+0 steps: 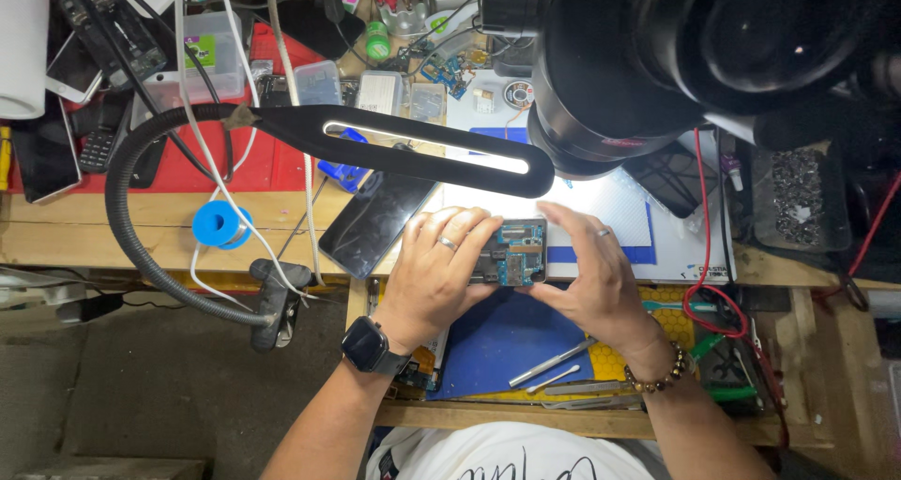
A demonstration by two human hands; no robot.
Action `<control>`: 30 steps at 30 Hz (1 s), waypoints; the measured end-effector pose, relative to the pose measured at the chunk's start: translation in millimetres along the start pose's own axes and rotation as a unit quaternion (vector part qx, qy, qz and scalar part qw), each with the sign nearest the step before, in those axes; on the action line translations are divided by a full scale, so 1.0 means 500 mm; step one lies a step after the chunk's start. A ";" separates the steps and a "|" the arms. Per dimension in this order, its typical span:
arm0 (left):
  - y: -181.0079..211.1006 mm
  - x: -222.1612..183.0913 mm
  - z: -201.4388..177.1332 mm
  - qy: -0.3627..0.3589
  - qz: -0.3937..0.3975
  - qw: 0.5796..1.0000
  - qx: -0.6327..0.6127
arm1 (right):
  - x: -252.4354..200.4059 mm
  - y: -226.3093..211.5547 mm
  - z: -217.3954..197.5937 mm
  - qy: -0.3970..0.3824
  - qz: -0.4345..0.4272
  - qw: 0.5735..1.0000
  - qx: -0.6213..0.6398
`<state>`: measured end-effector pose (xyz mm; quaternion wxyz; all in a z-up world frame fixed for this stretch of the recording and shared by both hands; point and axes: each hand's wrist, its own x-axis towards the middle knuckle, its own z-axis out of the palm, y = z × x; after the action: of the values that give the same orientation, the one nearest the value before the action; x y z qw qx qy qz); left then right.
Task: The person assembles a mobile phone by placing a circuit board onto the chassis, connecting internal cables with a tool, and using a heat gun on the components.
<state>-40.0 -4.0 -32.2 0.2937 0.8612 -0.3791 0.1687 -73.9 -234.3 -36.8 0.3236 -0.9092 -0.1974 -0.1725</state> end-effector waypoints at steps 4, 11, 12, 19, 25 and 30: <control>-0.007 0.009 -0.002 -0.011 -0.021 0.999 -0.025 | -0.009 0.000 -0.004 0.025 -0.064 0.998 -0.007; -0.013 0.026 -0.004 -0.051 -0.046 0.997 -0.048 | -0.006 -0.014 -0.023 -0.005 -0.107 0.984 -0.140; -0.014 0.027 -0.005 -0.051 -0.047 0.996 -0.051 | -0.004 -0.015 -0.023 -0.007 -0.111 0.983 -0.147; -0.018 0.027 -0.002 -0.057 -0.055 0.995 -0.060 | 0.003 -0.015 -0.017 -0.028 -0.104 0.984 -0.138; -0.021 0.026 -0.001 -0.053 -0.055 0.995 -0.057 | 0.005 -0.010 -0.018 -0.025 -0.106 0.985 -0.132; -0.021 0.026 0.000 -0.054 -0.054 0.995 -0.058 | 0.007 -0.008 -0.010 -0.037 -0.102 0.987 -0.120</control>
<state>-23.7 -5.4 -29.8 0.3312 0.8696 -0.3566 0.0831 -73.8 -233.9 -29.3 0.1850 -0.9225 -0.2785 -0.1930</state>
